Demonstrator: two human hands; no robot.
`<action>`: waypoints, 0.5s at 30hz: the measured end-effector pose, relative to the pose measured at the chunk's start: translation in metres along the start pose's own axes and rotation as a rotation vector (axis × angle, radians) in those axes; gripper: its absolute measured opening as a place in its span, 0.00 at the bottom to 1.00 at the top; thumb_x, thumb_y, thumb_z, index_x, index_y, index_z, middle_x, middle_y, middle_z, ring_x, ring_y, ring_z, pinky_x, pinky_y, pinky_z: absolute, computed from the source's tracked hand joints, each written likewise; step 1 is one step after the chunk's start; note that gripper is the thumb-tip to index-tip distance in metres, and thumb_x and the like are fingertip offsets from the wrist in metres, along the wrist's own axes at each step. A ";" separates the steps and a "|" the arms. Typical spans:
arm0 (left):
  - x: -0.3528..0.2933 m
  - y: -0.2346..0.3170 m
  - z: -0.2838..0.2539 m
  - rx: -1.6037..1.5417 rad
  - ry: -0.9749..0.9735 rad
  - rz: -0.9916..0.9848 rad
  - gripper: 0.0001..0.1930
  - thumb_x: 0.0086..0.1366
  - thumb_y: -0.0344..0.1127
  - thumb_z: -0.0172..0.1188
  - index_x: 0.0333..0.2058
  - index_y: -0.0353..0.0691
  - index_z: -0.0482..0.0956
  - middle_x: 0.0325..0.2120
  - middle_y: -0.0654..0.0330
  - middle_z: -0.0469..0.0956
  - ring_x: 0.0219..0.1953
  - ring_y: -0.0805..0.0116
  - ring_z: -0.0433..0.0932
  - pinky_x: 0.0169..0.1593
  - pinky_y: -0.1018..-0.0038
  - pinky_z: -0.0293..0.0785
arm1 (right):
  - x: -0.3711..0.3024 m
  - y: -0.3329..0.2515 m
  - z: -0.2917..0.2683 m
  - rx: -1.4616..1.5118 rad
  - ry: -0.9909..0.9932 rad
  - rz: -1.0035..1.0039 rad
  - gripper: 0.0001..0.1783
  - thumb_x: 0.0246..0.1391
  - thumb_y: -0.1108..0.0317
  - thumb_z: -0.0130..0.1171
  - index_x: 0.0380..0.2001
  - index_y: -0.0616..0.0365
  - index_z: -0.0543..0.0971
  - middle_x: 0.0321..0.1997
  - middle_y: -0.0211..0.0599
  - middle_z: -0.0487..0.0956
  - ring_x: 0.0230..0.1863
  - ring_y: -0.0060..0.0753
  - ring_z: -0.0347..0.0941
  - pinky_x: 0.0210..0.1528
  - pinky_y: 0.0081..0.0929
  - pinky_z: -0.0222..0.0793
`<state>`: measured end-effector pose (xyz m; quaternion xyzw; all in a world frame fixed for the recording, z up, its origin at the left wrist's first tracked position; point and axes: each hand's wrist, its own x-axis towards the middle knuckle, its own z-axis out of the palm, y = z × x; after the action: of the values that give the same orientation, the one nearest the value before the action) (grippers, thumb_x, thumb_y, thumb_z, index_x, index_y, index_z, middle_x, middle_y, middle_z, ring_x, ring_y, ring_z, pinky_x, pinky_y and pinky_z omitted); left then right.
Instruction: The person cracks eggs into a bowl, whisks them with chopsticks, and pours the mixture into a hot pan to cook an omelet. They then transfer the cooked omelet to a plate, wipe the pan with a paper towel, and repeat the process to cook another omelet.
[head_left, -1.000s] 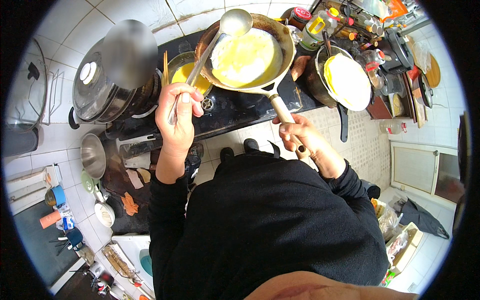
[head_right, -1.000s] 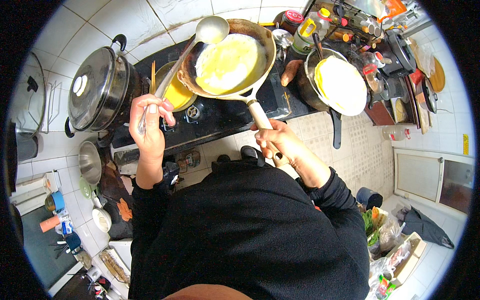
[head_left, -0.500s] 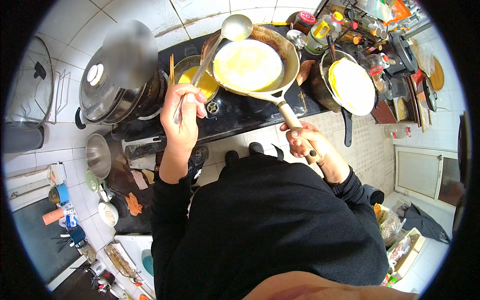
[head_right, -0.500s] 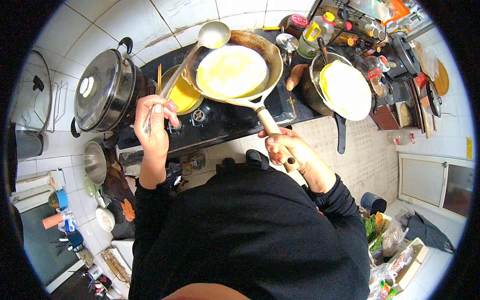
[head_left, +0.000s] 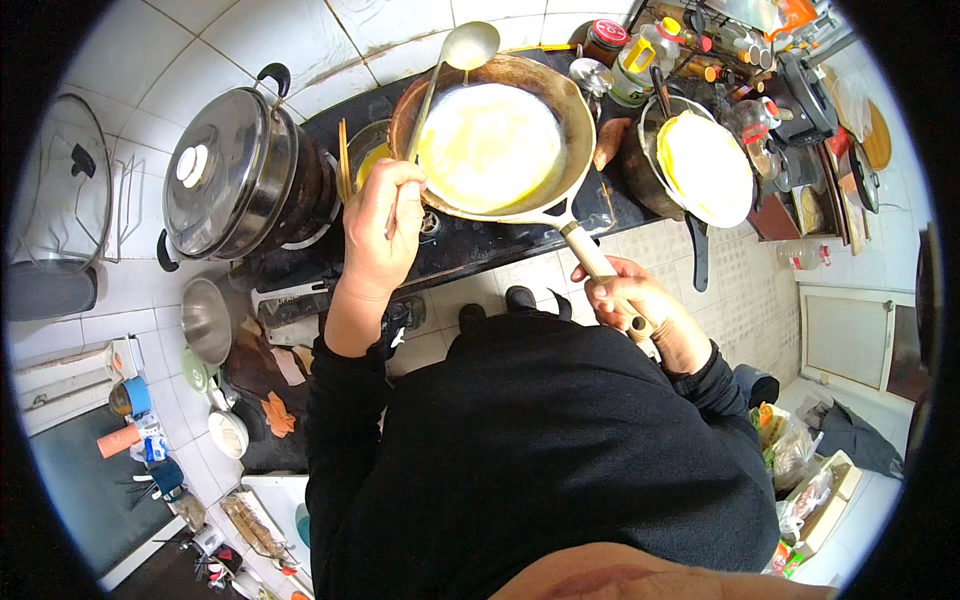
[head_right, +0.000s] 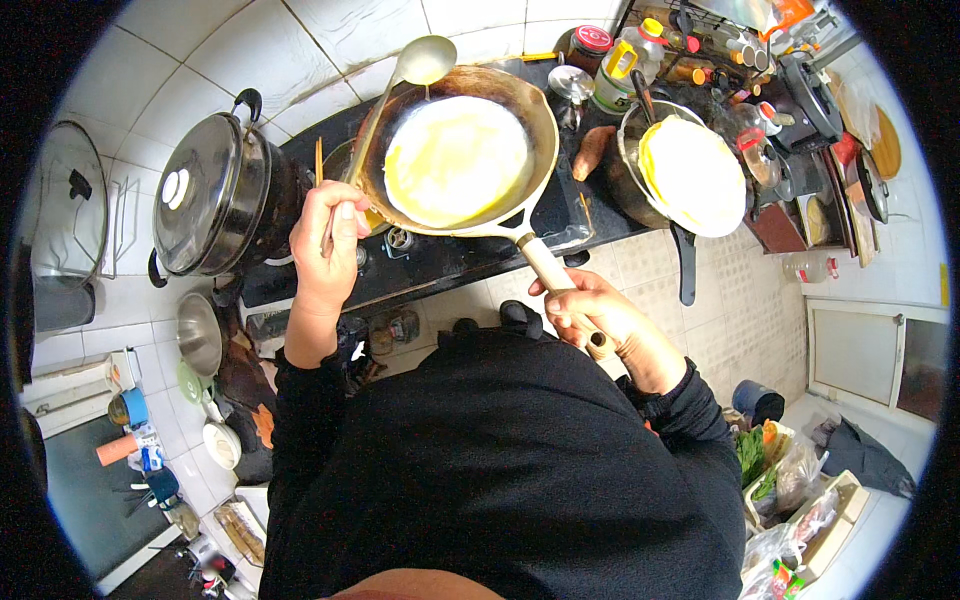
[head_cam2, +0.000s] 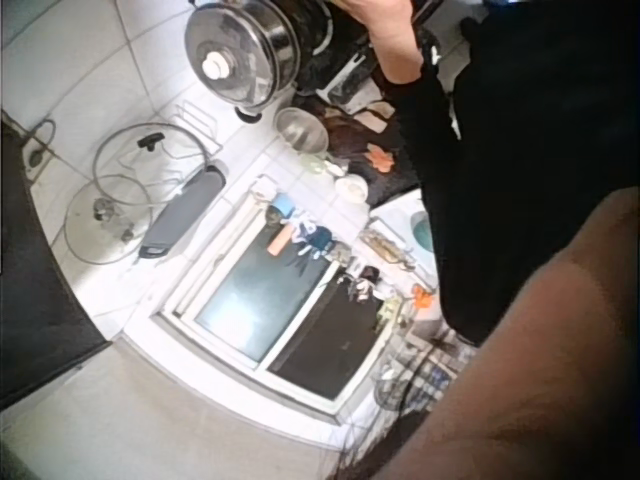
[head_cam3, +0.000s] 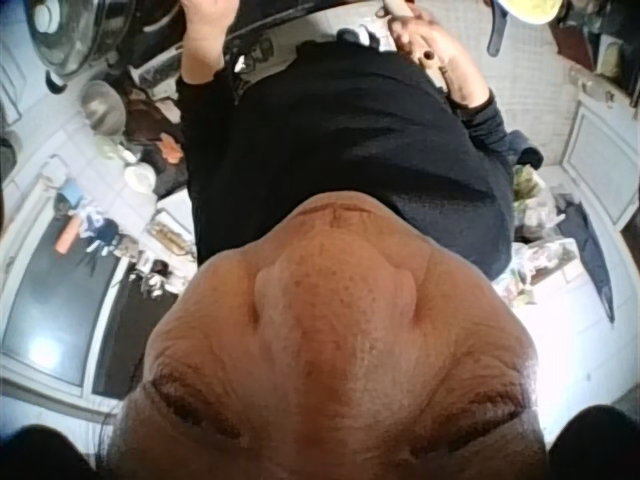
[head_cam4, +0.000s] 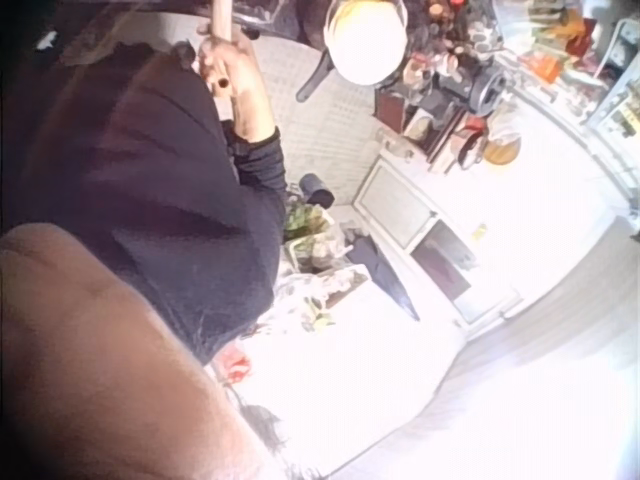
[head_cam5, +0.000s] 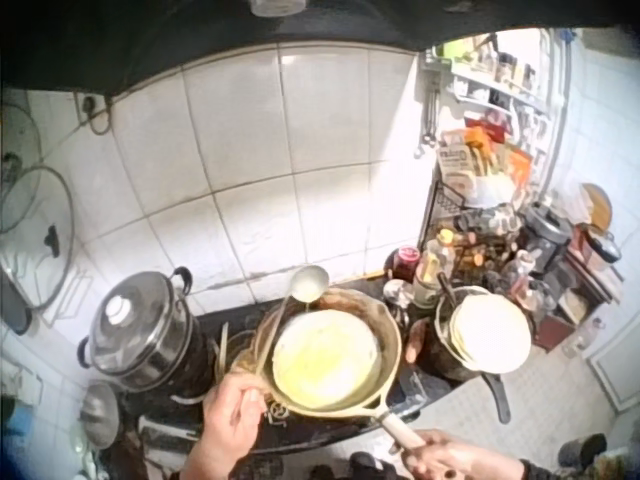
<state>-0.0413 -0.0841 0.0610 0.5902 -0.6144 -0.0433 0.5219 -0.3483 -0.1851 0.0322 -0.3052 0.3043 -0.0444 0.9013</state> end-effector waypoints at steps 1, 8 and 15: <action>0.000 0.000 0.001 0.002 -0.017 -0.002 0.05 0.69 0.27 0.47 0.37 0.34 0.70 0.28 0.61 0.72 0.24 0.80 0.70 0.30 0.83 0.68 | -0.002 0.000 0.001 -0.005 0.015 0.001 0.19 0.45 0.77 0.55 0.43 0.68 0.71 0.16 0.31 0.68 0.09 0.20 0.63 0.11 0.14 0.59; 0.008 0.006 0.011 0.106 -0.107 0.096 0.05 0.60 0.23 0.53 0.36 0.36 0.71 0.29 0.52 0.72 0.30 0.53 0.76 0.34 0.66 0.72 | -0.006 0.001 -0.001 -0.041 0.015 0.022 0.19 0.46 0.75 0.57 0.44 0.65 0.72 0.18 0.30 0.69 0.12 0.19 0.64 0.12 0.13 0.60; 0.011 0.011 0.012 0.153 -0.161 0.142 0.03 0.63 0.23 0.52 0.36 0.34 0.71 0.29 0.52 0.71 0.29 0.55 0.74 0.34 0.69 0.70 | -0.007 0.006 -0.009 -0.030 0.022 0.016 0.19 0.46 0.76 0.56 0.45 0.65 0.72 0.18 0.31 0.68 0.12 0.19 0.64 0.12 0.13 0.61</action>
<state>-0.0539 -0.0960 0.0696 0.5780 -0.6960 -0.0067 0.4260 -0.3594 -0.1834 0.0269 -0.3157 0.3173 -0.0360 0.8935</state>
